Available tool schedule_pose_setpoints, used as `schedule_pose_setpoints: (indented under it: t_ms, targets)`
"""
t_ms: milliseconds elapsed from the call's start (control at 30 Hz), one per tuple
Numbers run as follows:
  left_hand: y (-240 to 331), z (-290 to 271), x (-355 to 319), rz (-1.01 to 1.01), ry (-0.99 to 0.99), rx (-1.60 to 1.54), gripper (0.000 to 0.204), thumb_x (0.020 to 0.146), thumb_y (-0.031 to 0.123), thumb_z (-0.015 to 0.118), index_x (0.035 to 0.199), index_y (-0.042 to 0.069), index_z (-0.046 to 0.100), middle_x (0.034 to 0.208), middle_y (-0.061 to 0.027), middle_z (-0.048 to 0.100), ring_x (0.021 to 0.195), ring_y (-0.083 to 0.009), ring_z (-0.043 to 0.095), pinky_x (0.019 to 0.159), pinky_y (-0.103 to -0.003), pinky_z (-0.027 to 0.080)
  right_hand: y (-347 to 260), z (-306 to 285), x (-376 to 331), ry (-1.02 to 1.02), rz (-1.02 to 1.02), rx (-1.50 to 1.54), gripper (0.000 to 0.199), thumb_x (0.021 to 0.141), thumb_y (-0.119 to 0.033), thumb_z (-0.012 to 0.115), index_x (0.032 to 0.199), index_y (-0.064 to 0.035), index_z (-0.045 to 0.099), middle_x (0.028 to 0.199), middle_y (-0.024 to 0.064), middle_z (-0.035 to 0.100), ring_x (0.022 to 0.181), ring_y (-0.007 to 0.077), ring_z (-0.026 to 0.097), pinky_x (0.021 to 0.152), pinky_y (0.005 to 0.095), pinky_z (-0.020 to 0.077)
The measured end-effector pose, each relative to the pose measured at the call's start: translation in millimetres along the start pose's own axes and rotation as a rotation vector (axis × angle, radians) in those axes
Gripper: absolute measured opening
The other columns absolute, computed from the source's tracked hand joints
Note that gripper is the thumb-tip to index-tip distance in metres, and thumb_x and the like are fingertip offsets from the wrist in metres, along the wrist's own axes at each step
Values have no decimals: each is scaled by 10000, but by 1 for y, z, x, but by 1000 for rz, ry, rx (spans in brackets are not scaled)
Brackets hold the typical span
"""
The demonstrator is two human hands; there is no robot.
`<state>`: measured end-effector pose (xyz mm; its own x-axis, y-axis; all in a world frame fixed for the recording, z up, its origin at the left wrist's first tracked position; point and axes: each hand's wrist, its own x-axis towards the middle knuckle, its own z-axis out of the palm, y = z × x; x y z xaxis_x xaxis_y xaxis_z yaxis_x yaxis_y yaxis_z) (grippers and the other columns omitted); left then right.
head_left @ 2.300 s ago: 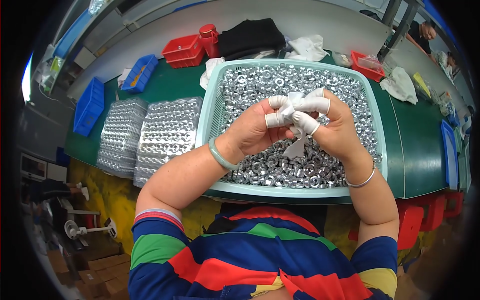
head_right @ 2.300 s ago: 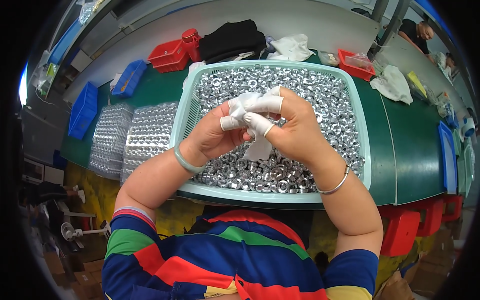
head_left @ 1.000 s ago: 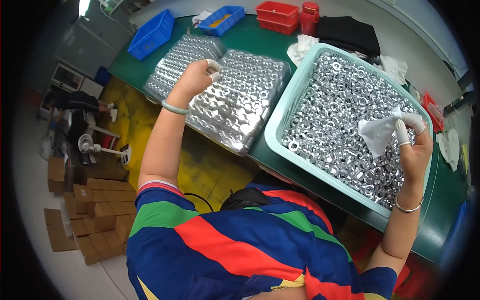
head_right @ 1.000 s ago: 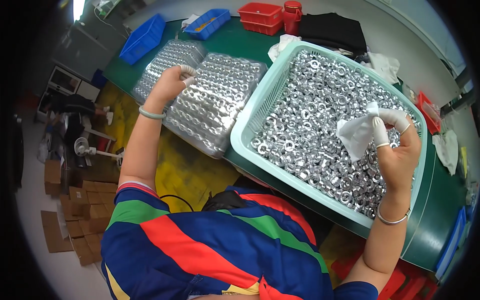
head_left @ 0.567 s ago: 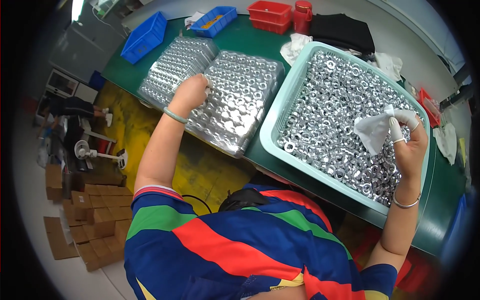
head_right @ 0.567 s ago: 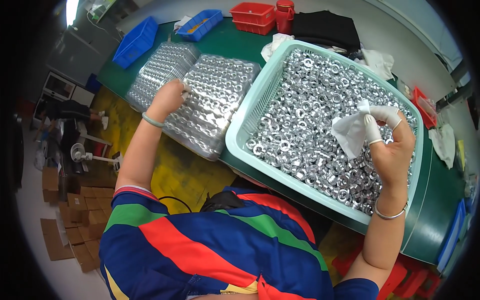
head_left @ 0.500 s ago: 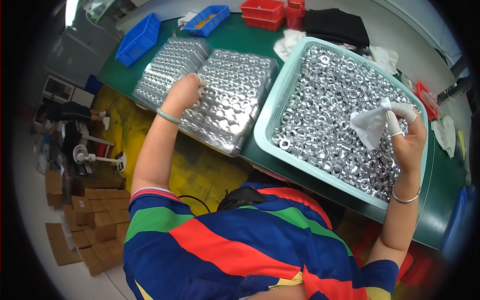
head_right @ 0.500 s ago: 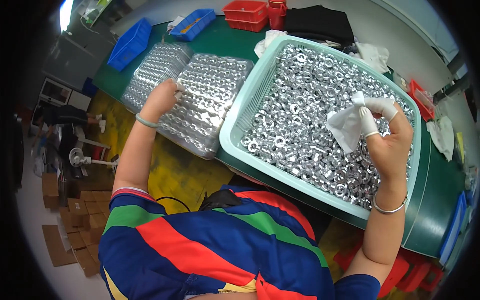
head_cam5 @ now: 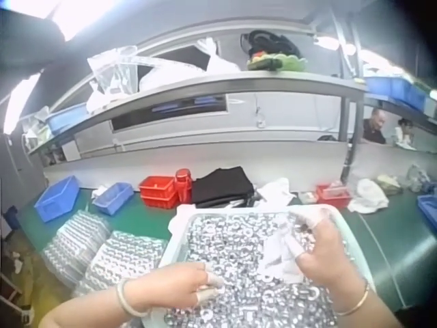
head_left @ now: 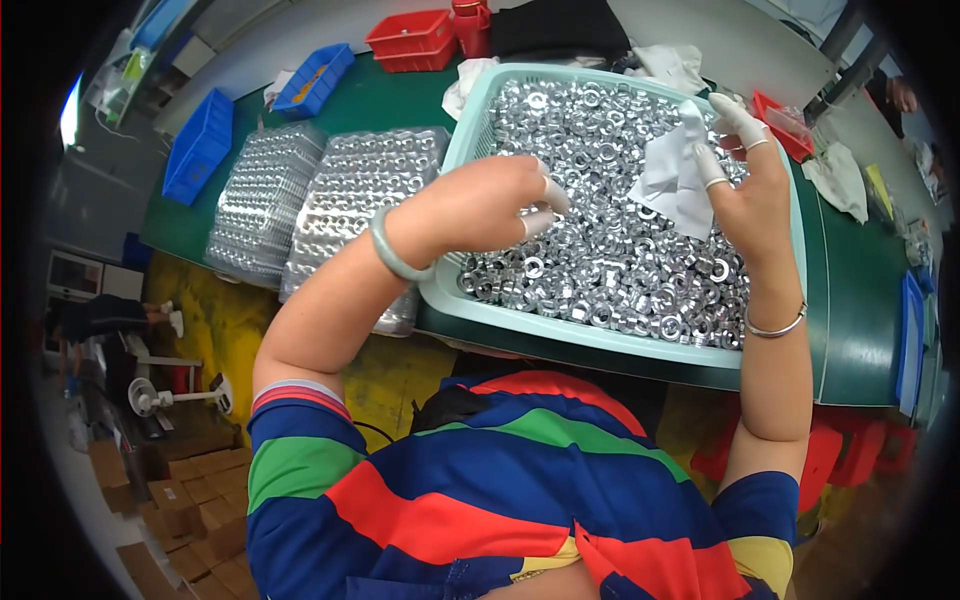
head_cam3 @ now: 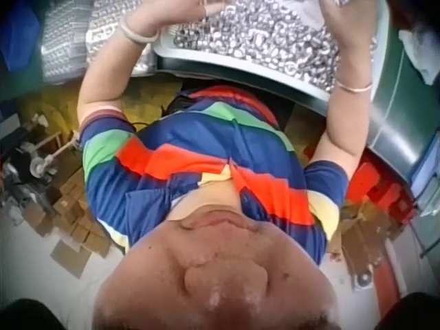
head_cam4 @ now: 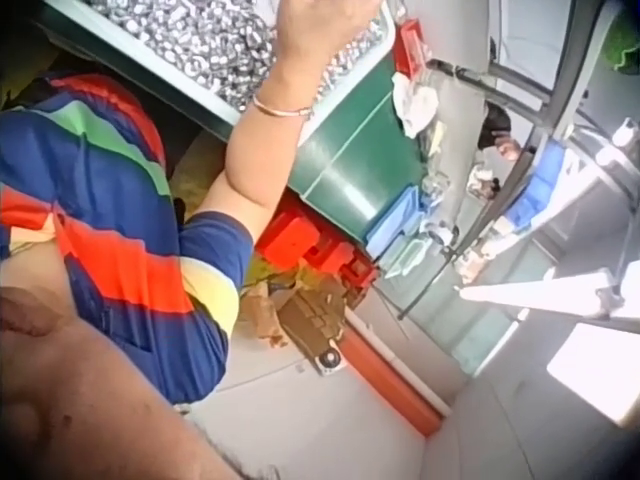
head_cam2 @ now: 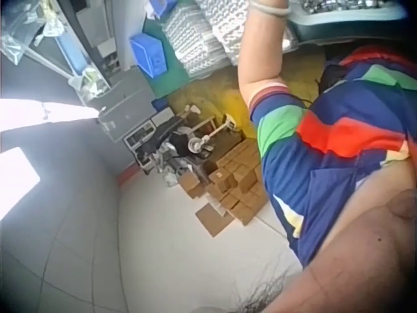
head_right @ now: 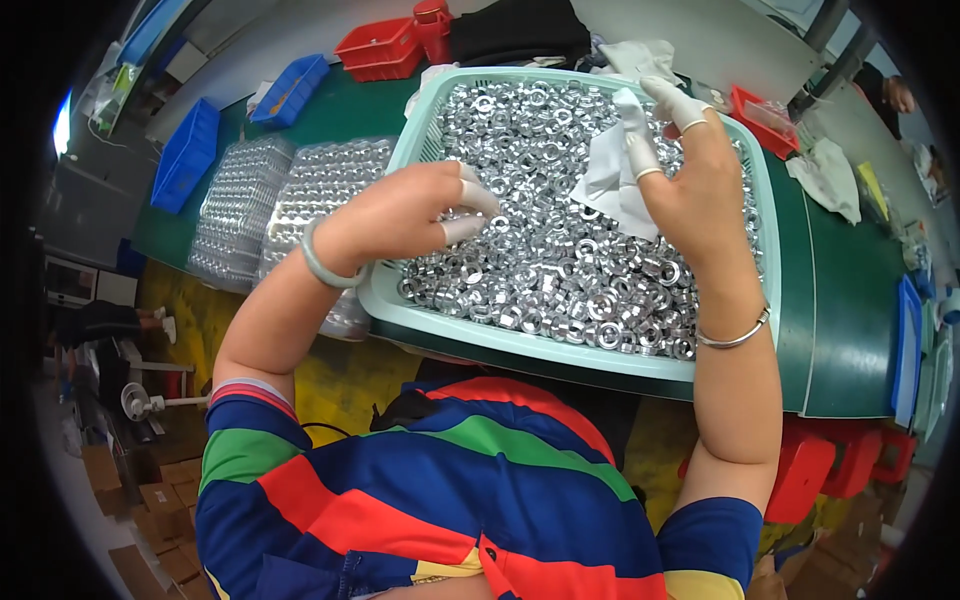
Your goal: Cleaning small metal parts with a white cloth and placing them into a compartmentalized tray.
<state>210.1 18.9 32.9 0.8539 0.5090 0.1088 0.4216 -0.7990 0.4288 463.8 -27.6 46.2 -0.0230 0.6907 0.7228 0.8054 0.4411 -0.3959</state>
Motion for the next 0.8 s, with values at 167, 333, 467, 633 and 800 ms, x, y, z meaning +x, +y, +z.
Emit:
schedule_pose_setpoints:
  t_ms: [167, 333, 467, 633, 800]
  targets:
    - [6, 19, 41, -112, -355, 153, 121, 719, 132, 588, 792, 49, 639, 766, -121, 573, 723, -273, 563, 643, -349, 446, 13, -2, 4, -43, -49, 15, 379, 698, -42, 615, 1070, -56, 544, 880, 73, 555, 778, 168, 514, 713, 262, 426]
    - [-1, 6, 43, -138, -232, -376, 146, 767, 142, 551, 802, 17, 618, 751, -98, 596, 651, -159, 577, 604, -284, 459, 16, -14, 11, -137, -47, -59, 299, 695, -39, 611, 991, -33, 568, 869, 111, 567, 819, 228, 541, 726, 291, 428]
    - [4, -12, 39, -186, 83, -1588, 157, 798, 143, 562, 898, 22, 571, 809, -69, 595, 715, -161, 580, 646, -249, 469, 17, -21, 11, -319, -53, -120, 271, 654, -52, 620, 922, -31, 582, 822, 130, 549, 732, 275, 519, 709, 345, 417]
    - [30, -8, 51, 6, 128, -1991, 140, 818, 127, 531, 914, 29, 563, 833, -76, 588, 717, -147, 568, 654, -248, 471, 15, -28, 7, -504, 23, -222, 92, 610, -47, 623, 697, -21, 604, 651, 114, 539, 708, 282, 511, 685, 360, 413]
    - [35, 0, 52, -106, 195, -2032, 115, 813, 131, 508, 872, 35, 528, 813, -62, 514, 737, -136, 501, 665, -251, 409, 8, -27, 15, -431, 91, -1, 96, 661, -47, 619, 748, -8, 609, 651, 82, 556, 632, 201, 538, 599, 310, 437]
